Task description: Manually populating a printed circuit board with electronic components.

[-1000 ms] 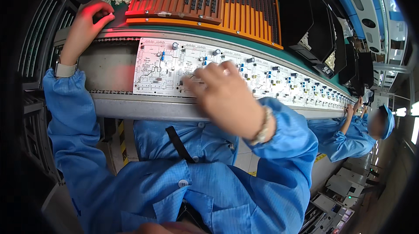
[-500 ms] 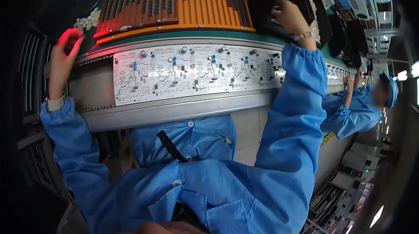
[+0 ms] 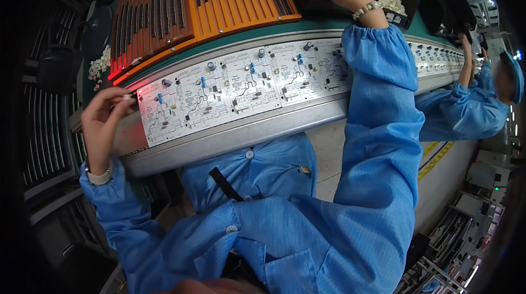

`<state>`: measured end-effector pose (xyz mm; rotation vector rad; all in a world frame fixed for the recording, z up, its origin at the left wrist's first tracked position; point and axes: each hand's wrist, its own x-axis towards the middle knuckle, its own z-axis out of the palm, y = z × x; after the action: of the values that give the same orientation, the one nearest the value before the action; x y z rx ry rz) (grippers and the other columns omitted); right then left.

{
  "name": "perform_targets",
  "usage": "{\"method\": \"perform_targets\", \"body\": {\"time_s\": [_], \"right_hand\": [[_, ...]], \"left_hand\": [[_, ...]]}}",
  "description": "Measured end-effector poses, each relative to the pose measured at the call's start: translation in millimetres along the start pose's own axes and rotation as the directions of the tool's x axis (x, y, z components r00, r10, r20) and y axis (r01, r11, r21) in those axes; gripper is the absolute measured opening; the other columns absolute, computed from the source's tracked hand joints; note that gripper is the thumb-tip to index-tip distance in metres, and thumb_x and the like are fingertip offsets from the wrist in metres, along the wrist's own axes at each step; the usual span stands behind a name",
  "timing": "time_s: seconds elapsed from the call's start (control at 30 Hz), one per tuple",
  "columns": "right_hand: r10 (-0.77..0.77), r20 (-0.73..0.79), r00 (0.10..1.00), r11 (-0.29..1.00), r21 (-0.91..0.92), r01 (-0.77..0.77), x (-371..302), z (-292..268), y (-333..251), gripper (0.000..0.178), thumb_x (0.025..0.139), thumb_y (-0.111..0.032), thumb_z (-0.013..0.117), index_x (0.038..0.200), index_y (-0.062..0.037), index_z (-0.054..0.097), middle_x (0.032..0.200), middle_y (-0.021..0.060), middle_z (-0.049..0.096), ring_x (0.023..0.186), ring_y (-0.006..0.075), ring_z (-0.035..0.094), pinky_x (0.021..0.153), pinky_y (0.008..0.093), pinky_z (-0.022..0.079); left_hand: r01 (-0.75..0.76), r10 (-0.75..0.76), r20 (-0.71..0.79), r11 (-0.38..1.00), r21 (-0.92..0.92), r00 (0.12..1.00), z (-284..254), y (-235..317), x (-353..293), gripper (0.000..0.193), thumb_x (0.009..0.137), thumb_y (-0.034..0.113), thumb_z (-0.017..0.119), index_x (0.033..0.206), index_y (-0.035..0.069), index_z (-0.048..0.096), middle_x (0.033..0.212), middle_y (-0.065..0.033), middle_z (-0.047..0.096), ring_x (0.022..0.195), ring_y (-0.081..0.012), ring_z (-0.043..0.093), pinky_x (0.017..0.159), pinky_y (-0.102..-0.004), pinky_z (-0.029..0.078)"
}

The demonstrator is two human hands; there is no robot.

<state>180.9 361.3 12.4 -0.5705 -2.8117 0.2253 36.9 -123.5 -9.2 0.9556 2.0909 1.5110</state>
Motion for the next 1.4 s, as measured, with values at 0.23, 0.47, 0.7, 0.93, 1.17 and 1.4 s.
{"method": "perform_targets", "body": {"time_s": [0.23,0.47,0.7,0.93,1.17,1.4], "right_hand": [[-0.267,-0.302,0.915,0.89,0.288,0.354,-8,11,11,0.013,0.077,-0.004,0.074,0.087,0.0027,0.073,0.078,0.0181,0.072,0.072,0.0278,0.071,0.068,0.035,0.056],[0.061,-0.078,0.995,0.979,0.197,-0.044,-17,-2,-11,0.011,0.078,-0.007,0.076,0.085,0.0012,0.073,0.079,0.0165,0.073,0.072,0.0273,0.071,0.068,0.035,0.055],[0.065,0.023,0.998,0.988,0.136,-0.067,-6,3,1,0.017,0.079,-0.012,0.079,0.091,-0.0002,0.077,0.083,0.0181,0.074,0.074,0.0283,0.072,0.072,0.0356,0.055],[0.081,0.047,0.996,0.988,0.126,-0.087,0,9,4,0.016,0.077,-0.014,0.079,0.086,-0.0008,0.077,0.08,0.0185,0.073,0.073,0.0286,0.071,0.072,0.0366,0.055],[0.055,0.06,0.997,0.982,0.18,-0.065,-2,7,1,0.019,0.077,-0.014,0.077,0.091,-0.0012,0.076,0.084,0.0181,0.074,0.078,0.0283,0.072,0.075,0.037,0.055],[0.036,0.096,0.995,0.986,0.16,-0.051,-3,8,3,0.02,0.08,-0.014,0.076,0.095,-0.0017,0.077,0.086,0.0175,0.074,0.081,0.0294,0.072,0.078,0.0373,0.055]], "left_hand": [[-0.157,0.086,0.208,0.921,0.356,0.974,55,15,7,0.013,0.085,0.003,0.072,0.098,-0.001,0.07,0.089,-0.0099,0.07,0.082,-0.0185,0.067,0.078,-0.0314,0.05],[-0.312,0.231,0.219,0.809,0.498,0.948,68,-3,13,0.012,0.079,0.004,0.074,0.089,0.002,0.068,0.087,-0.0087,0.062,0.087,-0.0257,0.059,0.085,-0.0371,0.044],[-0.191,0.119,0.191,0.887,0.421,0.974,70,-5,15,0.011,0.079,0.005,0.075,0.089,0.001,0.071,0.085,-0.0075,0.062,0.083,-0.0221,0.059,0.081,-0.0338,0.043],[-0.273,0.213,0.176,0.823,0.498,0.961,71,-2,14,0.012,0.079,0.005,0.076,0.09,0.002,0.073,0.083,-0.0068,0.063,0.078,-0.0211,0.059,0.076,-0.0319,0.042],[-0.258,0.189,0.185,0.831,0.494,0.964,71,-5,14,0.012,0.079,0.006,0.077,0.09,0.004,0.074,0.084,-0.0056,0.065,0.078,-0.0197,0.06,0.076,-0.0313,0.039],[-0.229,0.161,0.172,0.821,0.523,0.972,73,-3,14,0.012,0.08,0.008,0.078,0.09,0.004,0.075,0.085,-0.0047,0.066,0.074,-0.0183,0.058,0.076,-0.0307,0.038]]}}
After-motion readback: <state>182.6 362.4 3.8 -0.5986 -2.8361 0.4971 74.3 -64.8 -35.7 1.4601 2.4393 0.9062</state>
